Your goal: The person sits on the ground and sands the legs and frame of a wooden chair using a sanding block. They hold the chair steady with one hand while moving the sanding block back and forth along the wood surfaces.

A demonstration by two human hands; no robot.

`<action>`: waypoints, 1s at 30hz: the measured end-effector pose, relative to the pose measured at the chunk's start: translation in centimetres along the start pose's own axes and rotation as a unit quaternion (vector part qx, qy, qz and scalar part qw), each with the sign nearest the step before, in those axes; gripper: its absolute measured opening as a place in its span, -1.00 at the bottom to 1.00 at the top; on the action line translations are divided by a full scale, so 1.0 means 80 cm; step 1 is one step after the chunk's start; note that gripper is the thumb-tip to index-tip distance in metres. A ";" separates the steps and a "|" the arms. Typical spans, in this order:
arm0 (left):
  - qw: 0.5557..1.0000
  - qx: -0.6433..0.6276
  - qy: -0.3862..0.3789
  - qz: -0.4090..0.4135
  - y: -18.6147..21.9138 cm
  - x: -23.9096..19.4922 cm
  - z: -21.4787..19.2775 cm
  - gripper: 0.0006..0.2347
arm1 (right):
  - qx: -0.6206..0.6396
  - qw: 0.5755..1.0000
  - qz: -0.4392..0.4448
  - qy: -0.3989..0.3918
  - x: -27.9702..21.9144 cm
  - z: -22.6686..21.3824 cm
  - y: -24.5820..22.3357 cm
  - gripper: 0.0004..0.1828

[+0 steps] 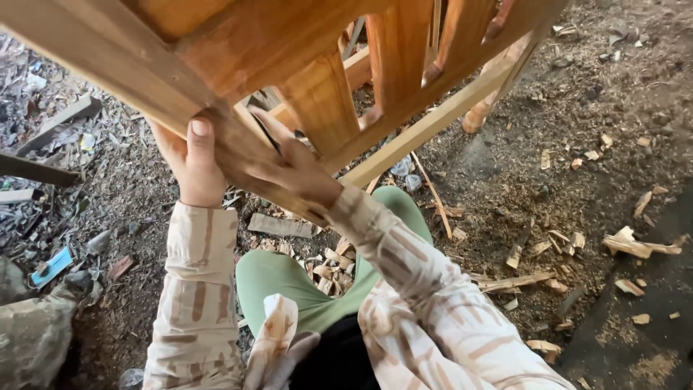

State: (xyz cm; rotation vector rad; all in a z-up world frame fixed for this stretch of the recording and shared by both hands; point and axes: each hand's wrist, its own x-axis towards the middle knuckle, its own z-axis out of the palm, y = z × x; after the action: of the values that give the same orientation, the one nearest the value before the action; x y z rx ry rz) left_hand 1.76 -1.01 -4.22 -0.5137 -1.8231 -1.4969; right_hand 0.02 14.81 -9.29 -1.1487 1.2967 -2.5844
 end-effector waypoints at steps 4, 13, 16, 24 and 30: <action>1.000 0.027 -0.005 0.001 -0.007 0.005 0.002 -0.36 | -0.108 0.992 0.068 0.014 -0.010 0.019 -0.023 0.05; 0.999 0.020 -0.015 -0.021 -0.016 0.009 -0.007 -0.38 | -0.402 0.907 -0.117 0.048 -0.056 0.042 -0.021 0.31; 0.999 0.016 -0.014 -0.028 -0.020 0.013 -0.012 -0.39 | -0.454 0.872 -0.171 0.073 -0.031 0.050 -0.005 0.39; 0.999 0.042 -0.008 -0.014 -0.004 0.013 0.007 -0.40 | -0.522 0.798 -0.292 0.071 -0.057 -0.012 0.097 -0.07; 0.998 0.053 -0.021 -0.006 -0.019 0.020 -0.004 -0.41 | -0.548 0.756 -0.346 0.093 -0.004 0.002 0.042 -0.25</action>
State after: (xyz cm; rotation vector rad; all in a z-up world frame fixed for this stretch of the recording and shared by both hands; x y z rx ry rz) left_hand -0.29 -1.95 -4.06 -0.4864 -1.9289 -1.3992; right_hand -0.63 12.61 -11.76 -1.7480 3.1818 -2.1677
